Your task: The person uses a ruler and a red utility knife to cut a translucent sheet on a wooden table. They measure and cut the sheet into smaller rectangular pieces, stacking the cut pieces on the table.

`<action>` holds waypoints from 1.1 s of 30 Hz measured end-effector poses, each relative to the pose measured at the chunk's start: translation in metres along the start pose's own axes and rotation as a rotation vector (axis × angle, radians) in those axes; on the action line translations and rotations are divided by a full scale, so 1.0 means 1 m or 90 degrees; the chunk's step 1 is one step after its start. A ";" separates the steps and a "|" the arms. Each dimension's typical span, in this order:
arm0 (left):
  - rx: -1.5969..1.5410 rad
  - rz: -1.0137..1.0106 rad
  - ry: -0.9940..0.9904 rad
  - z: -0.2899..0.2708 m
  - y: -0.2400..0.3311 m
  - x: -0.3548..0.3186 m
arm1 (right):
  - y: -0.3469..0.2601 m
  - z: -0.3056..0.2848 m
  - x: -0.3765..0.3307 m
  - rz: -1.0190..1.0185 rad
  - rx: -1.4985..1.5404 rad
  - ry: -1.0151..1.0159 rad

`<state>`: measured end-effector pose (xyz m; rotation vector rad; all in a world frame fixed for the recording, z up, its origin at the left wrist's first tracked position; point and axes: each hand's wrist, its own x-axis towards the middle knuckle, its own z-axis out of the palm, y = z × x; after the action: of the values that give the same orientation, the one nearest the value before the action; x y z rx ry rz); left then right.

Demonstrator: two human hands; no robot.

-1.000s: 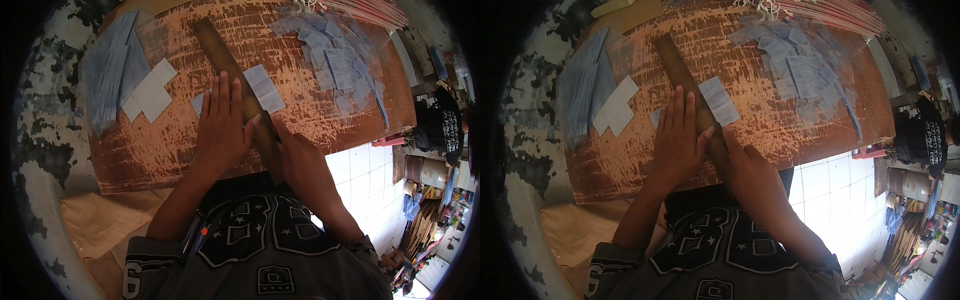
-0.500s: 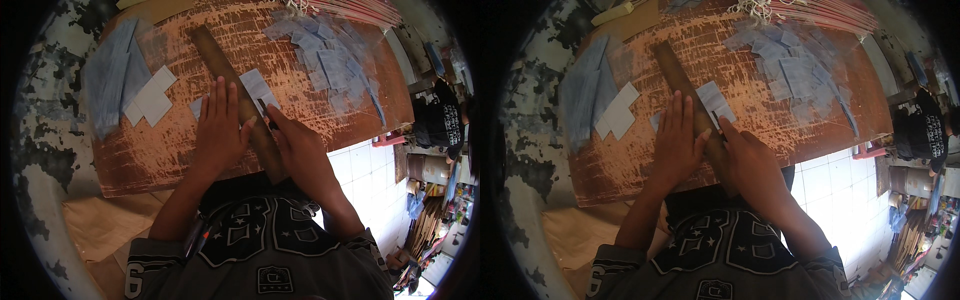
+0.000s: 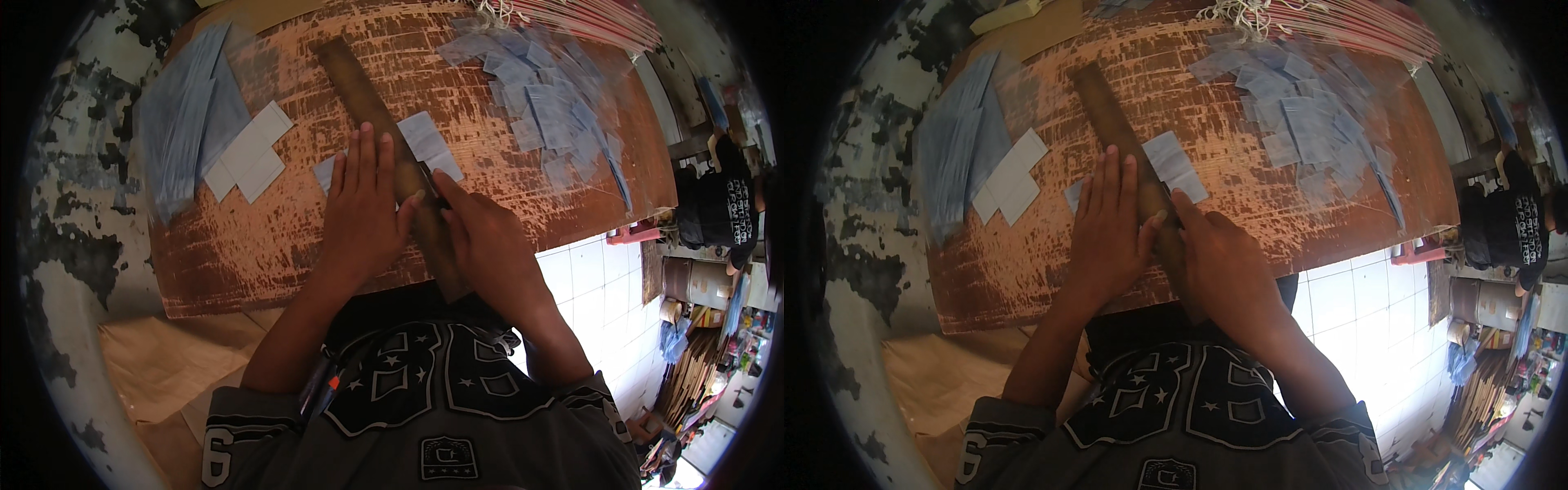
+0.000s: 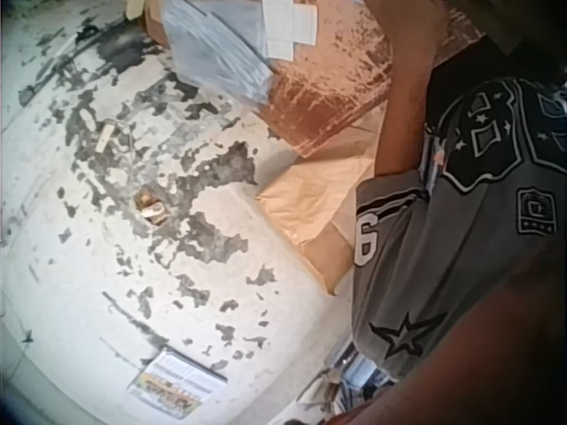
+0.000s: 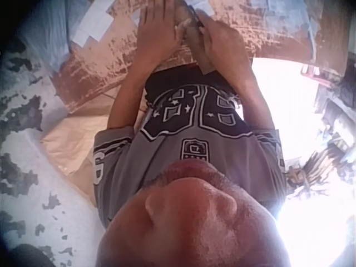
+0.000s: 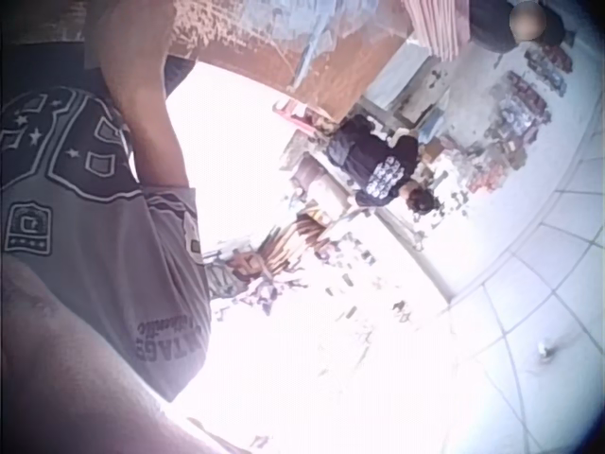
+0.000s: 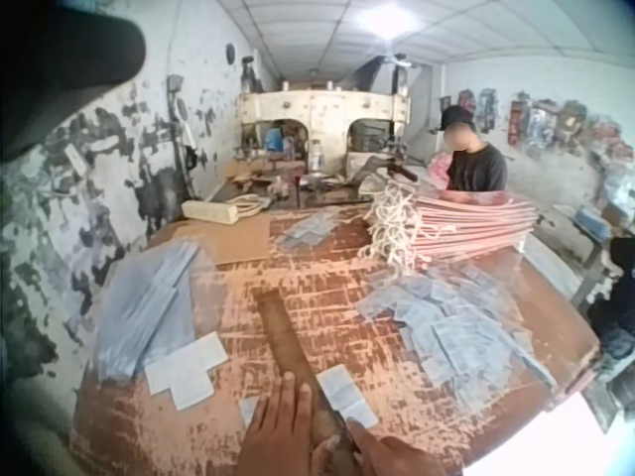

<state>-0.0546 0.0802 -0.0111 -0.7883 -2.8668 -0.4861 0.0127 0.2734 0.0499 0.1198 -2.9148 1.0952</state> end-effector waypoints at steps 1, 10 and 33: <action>-0.001 0.000 0.001 0.000 0.000 0.000 | 0.000 -0.001 0.000 -0.003 -0.004 -0.001; 0.018 0.007 0.013 0.003 -0.001 -0.001 | -0.007 -0.004 -0.018 0.050 -0.025 -0.050; 0.012 0.007 0.009 -0.001 0.001 0.000 | 0.004 -0.004 -0.011 0.019 0.046 0.012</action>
<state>-0.0547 0.0806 -0.0101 -0.7945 -2.8483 -0.4598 0.0237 0.2799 0.0497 0.0677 -2.8706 1.1994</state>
